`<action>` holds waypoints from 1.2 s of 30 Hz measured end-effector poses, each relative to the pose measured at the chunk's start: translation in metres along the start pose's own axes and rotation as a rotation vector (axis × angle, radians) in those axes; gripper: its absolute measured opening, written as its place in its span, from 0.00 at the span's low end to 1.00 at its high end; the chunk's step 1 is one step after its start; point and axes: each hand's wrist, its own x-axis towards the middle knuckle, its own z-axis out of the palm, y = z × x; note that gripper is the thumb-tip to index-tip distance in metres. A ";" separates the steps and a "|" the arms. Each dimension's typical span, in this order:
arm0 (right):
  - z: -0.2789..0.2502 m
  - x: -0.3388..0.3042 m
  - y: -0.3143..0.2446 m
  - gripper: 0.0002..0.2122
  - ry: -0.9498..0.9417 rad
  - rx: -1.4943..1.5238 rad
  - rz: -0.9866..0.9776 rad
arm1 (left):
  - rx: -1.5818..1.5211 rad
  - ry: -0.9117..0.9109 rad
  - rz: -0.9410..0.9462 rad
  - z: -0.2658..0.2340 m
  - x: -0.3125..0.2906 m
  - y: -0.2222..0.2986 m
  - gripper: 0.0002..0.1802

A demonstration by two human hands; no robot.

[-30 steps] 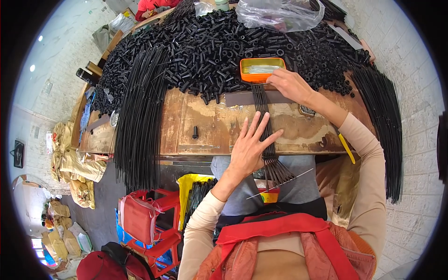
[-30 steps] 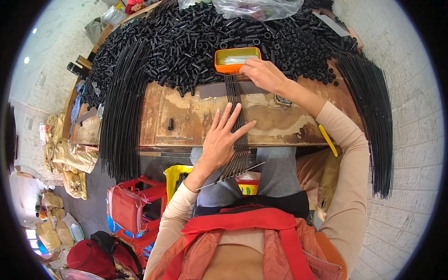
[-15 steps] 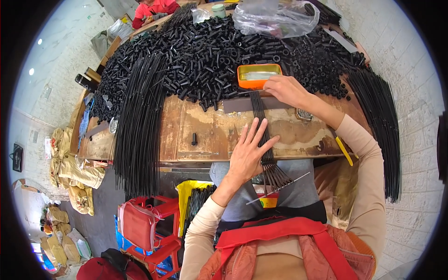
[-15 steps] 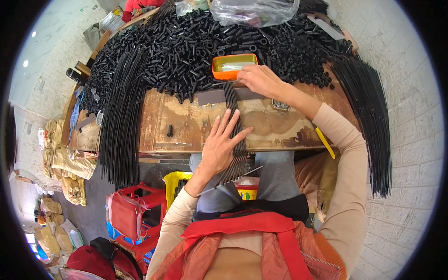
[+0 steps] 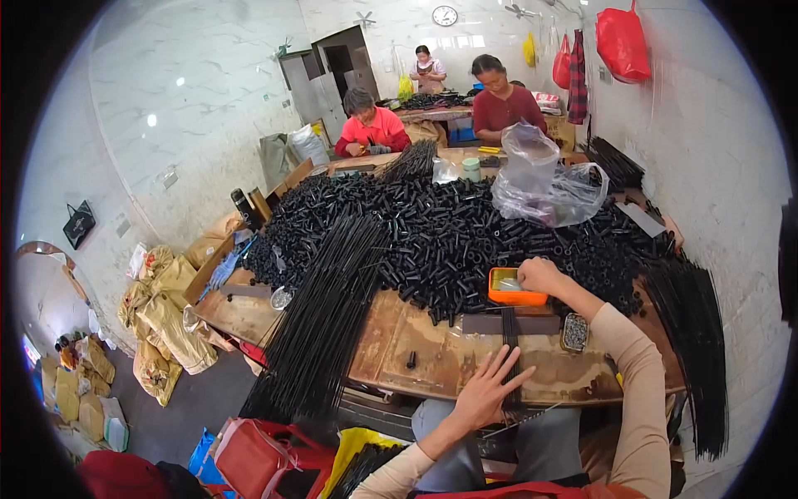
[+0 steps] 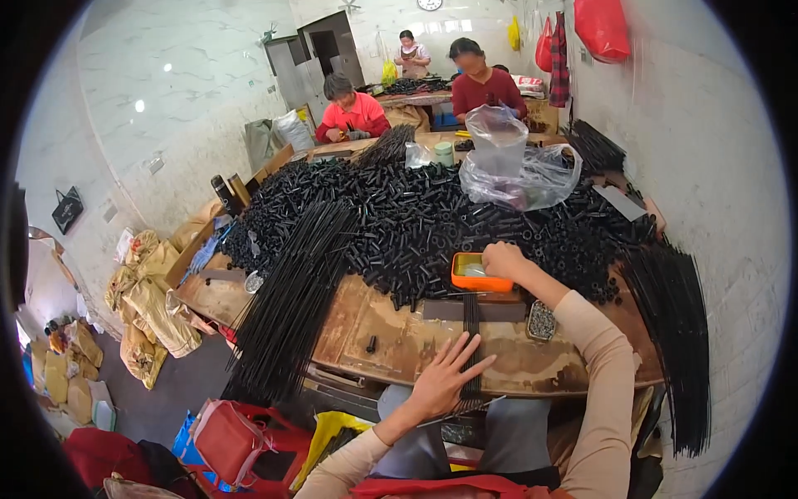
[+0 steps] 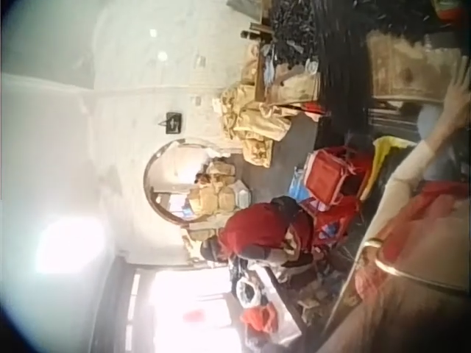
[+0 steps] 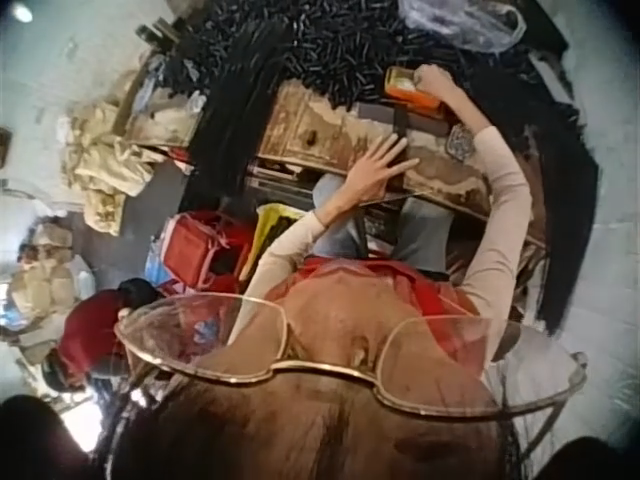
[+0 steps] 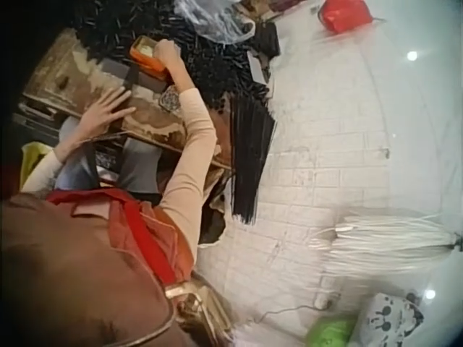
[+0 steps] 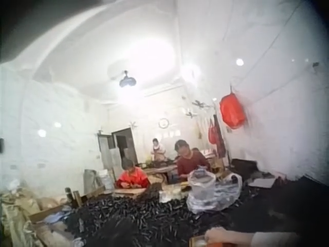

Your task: Assembling brushes by trimming bundles of bristles with a tool and inserting them into a frame.

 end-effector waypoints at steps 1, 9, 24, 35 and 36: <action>-0.004 -0.002 -0.001 0.06 -0.010 -0.001 -0.001 | -0.008 0.000 -0.006 0.000 0.000 -0.001 0.48; -0.058 -0.066 -0.041 0.04 0.257 0.426 -0.249 | -0.155 0.043 0.078 0.005 -0.017 -0.001 0.48; 0.005 -0.110 -0.007 0.13 0.268 0.115 -0.361 | -0.083 0.008 0.043 0.009 -0.006 0.000 0.45; 0.006 -0.113 -0.012 0.13 0.242 0.075 -0.388 | -0.084 0.002 0.036 0.008 -0.008 0.000 0.45; 0.005 -0.112 -0.013 0.13 0.228 0.075 -0.377 | -0.086 0.002 0.037 0.007 -0.008 -0.001 0.46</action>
